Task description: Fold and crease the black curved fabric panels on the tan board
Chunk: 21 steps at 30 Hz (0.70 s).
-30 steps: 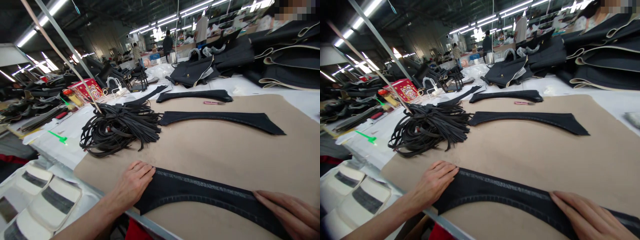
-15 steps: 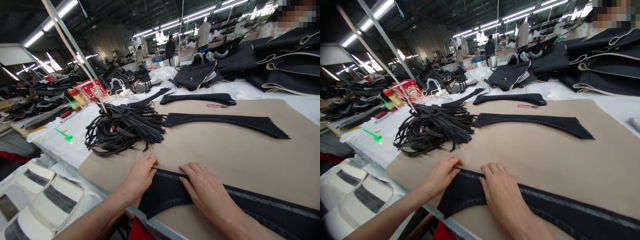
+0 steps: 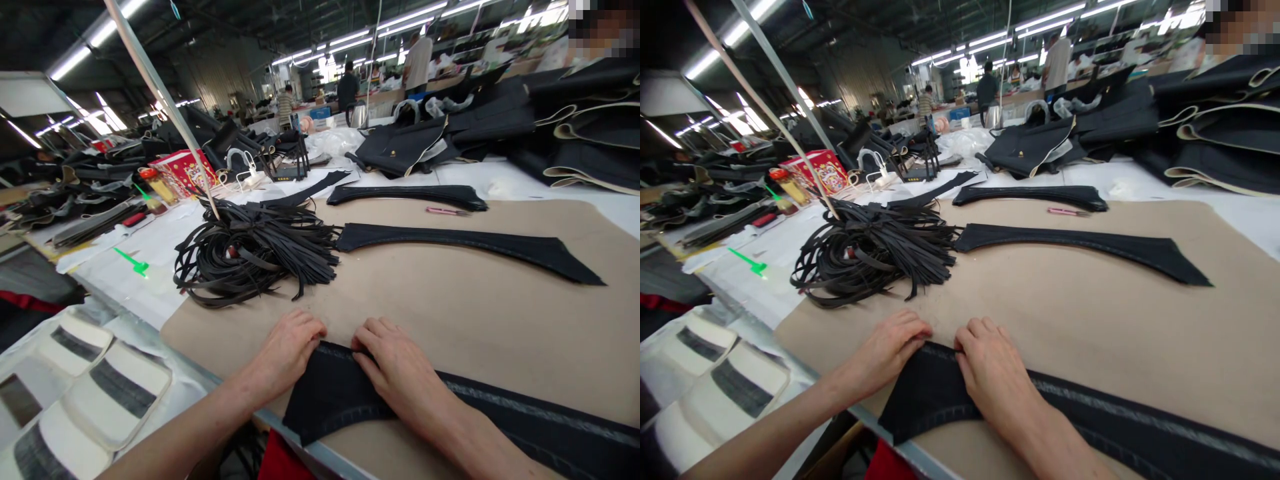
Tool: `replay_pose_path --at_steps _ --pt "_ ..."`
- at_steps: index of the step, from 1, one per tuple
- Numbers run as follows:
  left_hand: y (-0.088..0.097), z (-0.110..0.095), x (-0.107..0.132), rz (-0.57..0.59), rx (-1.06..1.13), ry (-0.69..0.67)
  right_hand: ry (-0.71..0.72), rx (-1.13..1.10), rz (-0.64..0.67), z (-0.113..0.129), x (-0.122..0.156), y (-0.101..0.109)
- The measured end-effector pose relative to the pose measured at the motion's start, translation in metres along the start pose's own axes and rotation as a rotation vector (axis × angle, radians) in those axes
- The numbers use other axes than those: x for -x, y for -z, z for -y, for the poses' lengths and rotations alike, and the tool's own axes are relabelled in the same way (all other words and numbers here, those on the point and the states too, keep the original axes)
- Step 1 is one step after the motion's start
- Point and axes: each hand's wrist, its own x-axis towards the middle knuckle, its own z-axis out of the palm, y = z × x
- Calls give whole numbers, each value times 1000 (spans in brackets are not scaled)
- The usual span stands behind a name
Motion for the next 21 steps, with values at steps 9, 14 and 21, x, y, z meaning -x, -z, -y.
replay_pose_path --at_steps 9,14,21 --pt "-2 2 15 -30 -279 -247 223 19 -23 -8 8 -5" --pt "-11 3 22 -161 -422 -462 323 134 -31 -11 16 -10" --pt "-6 16 38 -117 -343 -391 370 202 -61 -13 24 -15"
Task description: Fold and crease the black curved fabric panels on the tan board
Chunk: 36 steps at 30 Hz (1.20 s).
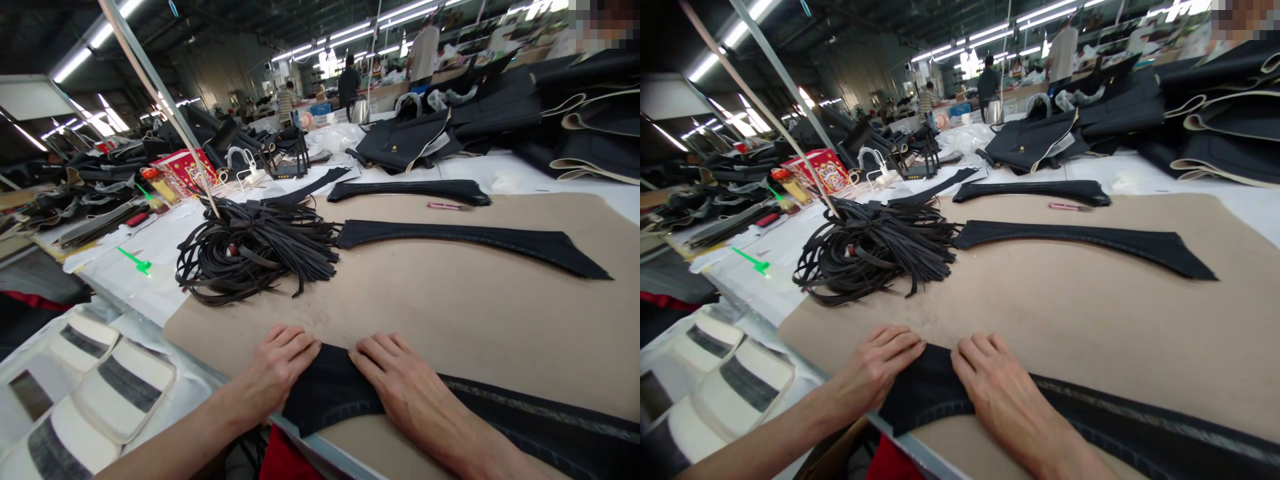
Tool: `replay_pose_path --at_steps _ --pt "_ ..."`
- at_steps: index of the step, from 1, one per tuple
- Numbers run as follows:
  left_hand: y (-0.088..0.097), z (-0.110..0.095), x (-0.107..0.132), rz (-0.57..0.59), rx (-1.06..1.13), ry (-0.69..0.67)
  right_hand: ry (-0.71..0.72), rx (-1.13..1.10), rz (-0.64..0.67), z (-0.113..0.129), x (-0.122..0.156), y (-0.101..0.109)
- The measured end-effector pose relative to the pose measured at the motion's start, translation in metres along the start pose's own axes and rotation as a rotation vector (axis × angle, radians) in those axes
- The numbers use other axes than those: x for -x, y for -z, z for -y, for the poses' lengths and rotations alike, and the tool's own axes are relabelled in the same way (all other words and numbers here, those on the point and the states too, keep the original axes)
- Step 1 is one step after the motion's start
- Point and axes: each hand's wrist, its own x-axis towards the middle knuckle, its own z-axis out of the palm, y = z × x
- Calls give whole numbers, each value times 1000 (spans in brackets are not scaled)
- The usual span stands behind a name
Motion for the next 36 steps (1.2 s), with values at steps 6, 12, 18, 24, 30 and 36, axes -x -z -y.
replay_pose_path --at_steps 6,12,18,24,30,36 --pt "1 -16 -9 -204 93 168 12 9 0 -1 0 2" --pt "-19 -36 -16 -64 193 86 13 48 -9 1 0 4" --pt "-22 -27 -11 -115 243 25 46 63 2 -16 11 21" --pt "-24 -31 -15 -48 155 24 43 84 49 -30 36 36" --pt "-21 -32 -23 -33 15 -24 17 108 58 -27 45 36" --pt "-19 -47 -42 -68 60 -7 21 122 53 -26 46 35"
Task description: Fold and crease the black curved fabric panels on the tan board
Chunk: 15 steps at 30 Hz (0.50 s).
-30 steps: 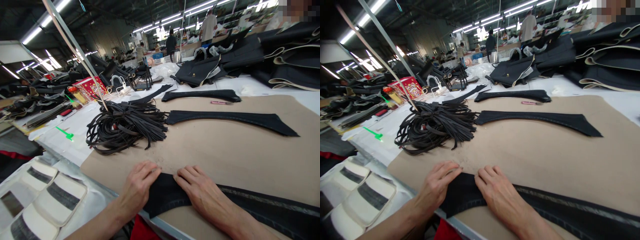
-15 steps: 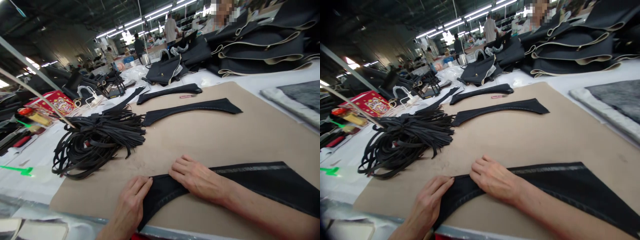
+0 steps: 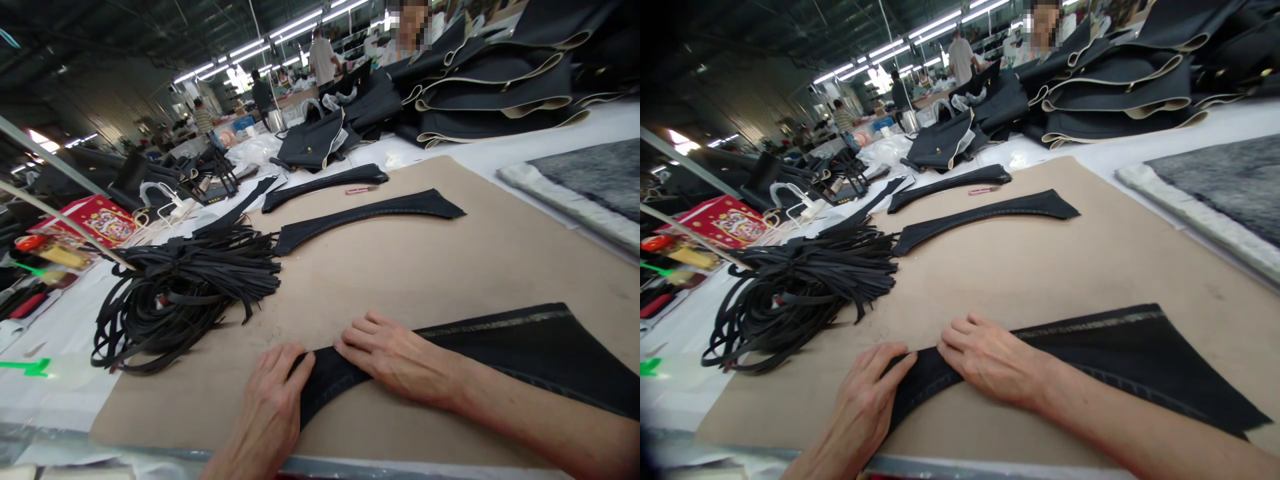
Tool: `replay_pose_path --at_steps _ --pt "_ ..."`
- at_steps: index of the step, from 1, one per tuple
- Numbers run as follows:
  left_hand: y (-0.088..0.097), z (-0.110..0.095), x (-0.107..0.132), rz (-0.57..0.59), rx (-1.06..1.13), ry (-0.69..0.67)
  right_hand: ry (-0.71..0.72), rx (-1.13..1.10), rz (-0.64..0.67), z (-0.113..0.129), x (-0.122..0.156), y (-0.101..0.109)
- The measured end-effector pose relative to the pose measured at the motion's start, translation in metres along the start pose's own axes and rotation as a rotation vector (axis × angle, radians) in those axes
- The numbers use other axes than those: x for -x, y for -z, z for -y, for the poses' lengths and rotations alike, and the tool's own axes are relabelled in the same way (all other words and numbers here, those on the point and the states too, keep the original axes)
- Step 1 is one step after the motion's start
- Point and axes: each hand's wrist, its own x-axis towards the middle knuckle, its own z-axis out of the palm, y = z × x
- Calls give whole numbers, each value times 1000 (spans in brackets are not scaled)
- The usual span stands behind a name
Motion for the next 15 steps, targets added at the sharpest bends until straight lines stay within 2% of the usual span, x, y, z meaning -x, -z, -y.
replay_pose_path --at_steps 5,10,15 --pt "-13 -18 -12 33 50 -28 4 19 -24 1 -1 -2" --pt "-17 -16 -6 91 64 -53 46 18 -45 -6 4 -1" --pt "-15 -15 -8 83 47 -52 27 20 -55 -21 28 6"
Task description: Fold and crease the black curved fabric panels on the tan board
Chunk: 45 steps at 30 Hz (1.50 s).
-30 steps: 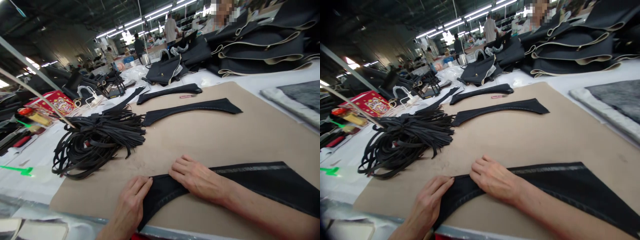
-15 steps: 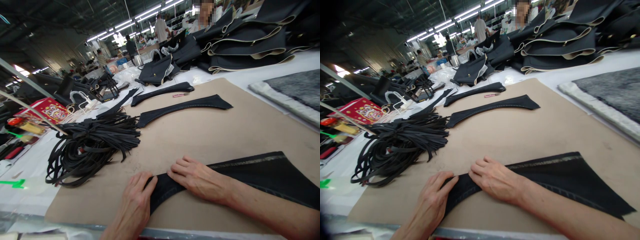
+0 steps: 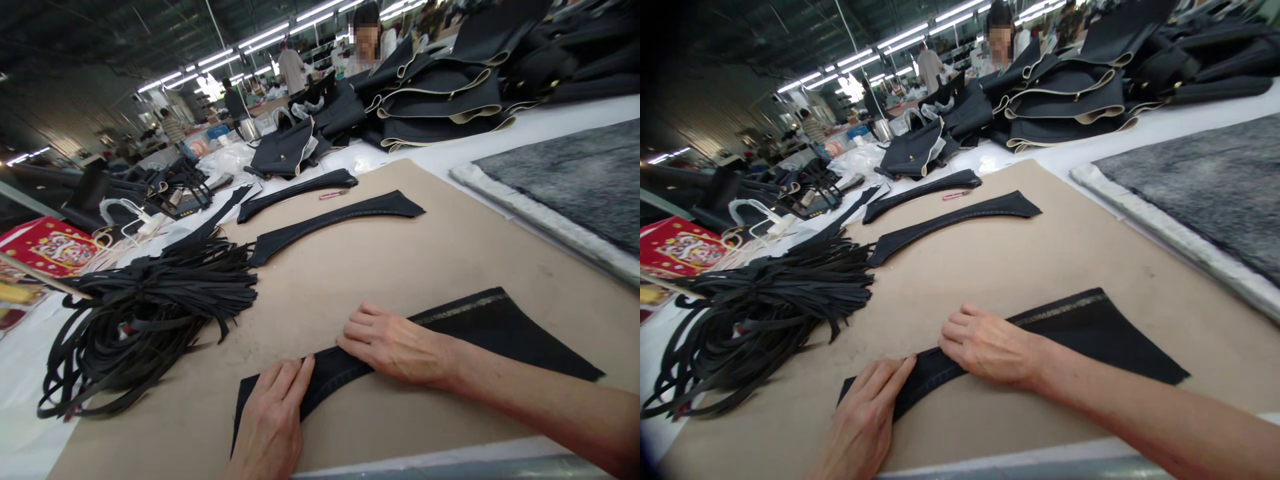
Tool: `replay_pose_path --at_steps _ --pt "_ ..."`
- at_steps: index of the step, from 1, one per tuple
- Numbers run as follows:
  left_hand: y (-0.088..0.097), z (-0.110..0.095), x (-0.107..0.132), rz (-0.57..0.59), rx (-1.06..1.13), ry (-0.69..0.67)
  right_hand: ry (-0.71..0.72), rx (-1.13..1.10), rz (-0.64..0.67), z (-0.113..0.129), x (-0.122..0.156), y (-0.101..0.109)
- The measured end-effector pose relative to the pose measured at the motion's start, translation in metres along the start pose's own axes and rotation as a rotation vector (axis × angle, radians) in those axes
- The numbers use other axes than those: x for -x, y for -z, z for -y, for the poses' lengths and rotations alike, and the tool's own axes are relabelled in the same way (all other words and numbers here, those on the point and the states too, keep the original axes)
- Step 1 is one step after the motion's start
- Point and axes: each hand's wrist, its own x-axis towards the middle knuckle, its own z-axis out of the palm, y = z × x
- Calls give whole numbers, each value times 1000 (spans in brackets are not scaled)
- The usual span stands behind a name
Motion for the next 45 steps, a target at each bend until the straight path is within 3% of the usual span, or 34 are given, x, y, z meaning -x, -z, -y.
replay_pose_path --at_steps 6,10,13,20,25,31,37,45 --pt "0 -7 -8 36 -121 3 -53 1 17 -2 23 8" --pt "0 -9 -13 -38 -163 -17 -103 -36 35 1 27 5" --pt "-1 -14 -22 -80 -141 -38 -118 -39 40 2 27 4" --pt "-14 -39 -45 -48 -27 -89 -117 29 42 4 25 9" --pt "-19 -37 -44 -79 -25 -127 -80 54 8 -3 30 13" --pt "-20 -34 -43 41 -36 -96 -83 86 -20 -19 54 22" --pt "-17 -44 -49 71 -130 -67 -143 7 20 -18 72 25" --pt "-17 -58 -72 -129 -124 -107 -208 -92 30 -14 77 24"
